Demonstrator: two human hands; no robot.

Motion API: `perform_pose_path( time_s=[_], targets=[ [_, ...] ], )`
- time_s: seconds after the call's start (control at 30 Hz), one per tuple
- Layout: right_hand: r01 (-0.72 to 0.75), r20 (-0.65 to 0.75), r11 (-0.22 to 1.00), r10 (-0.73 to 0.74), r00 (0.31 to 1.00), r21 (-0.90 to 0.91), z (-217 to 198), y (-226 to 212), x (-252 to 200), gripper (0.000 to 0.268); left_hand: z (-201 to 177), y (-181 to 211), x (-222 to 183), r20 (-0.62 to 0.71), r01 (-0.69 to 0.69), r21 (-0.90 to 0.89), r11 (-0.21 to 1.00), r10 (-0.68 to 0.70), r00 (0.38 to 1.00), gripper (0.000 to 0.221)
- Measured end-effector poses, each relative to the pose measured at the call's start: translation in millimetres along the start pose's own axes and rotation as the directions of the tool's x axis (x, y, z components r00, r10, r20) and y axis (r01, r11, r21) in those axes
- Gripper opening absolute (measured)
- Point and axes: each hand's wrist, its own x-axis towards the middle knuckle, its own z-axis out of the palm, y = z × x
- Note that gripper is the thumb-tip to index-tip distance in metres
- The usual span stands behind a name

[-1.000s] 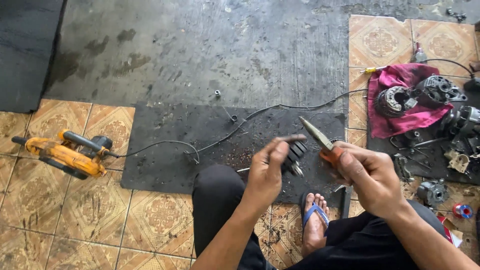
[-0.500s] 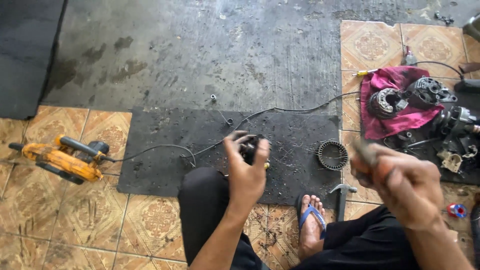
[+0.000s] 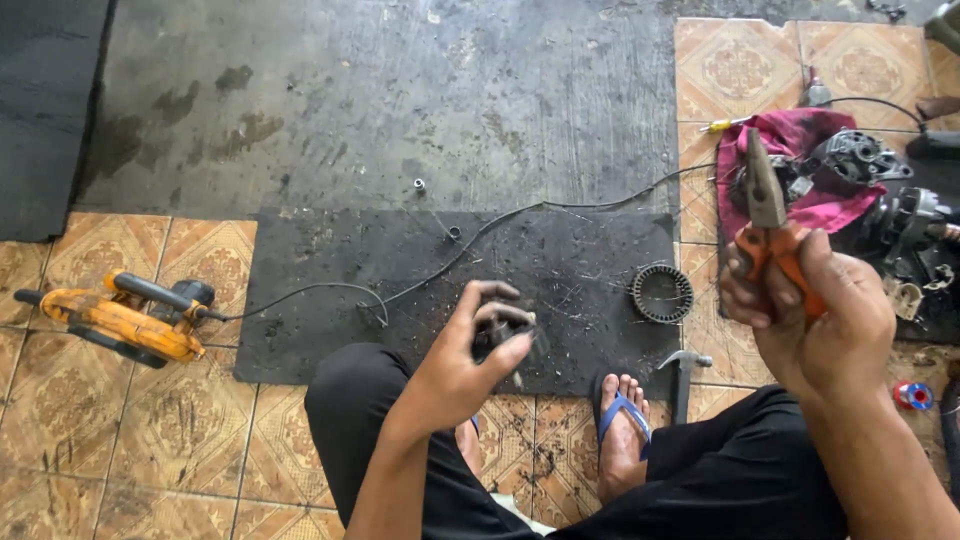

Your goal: Removing copper windings from a motor stator using pliers and a screwdriver for prying.

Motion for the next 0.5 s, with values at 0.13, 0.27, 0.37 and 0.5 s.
perform_pose_path(
  time_s=[0.13,0.27,0.37,0.5],
  targets=[
    [0.03,0.014,0.998,-0.031,0.999,0.058,1,-3,2,0.056,-4,-18,-2,0.003,-0.225,-0.156,0.962,0.229,0.974,0.051],
    [0.015,-0.02,1.0,-0.015,1.0,0.002,2,-3,2,0.057,-3,-27,2,-0.094,-0.293,-0.33,0.897,0.278,0.956,0.05],
    [-0.04,-0.014,0.998,0.039,0.999,-0.05,-12,3,7,0.056,-2,-38,4,-0.099,-0.219,-0.624,0.75,0.202,0.974,0.048],
    [-0.21,-0.096,0.938,0.19,0.977,-0.276,-15,8,13,0.038,-3,-46,5,-0.087,-0.178,-0.854,0.488,0.204,0.975,0.043]
  ],
)
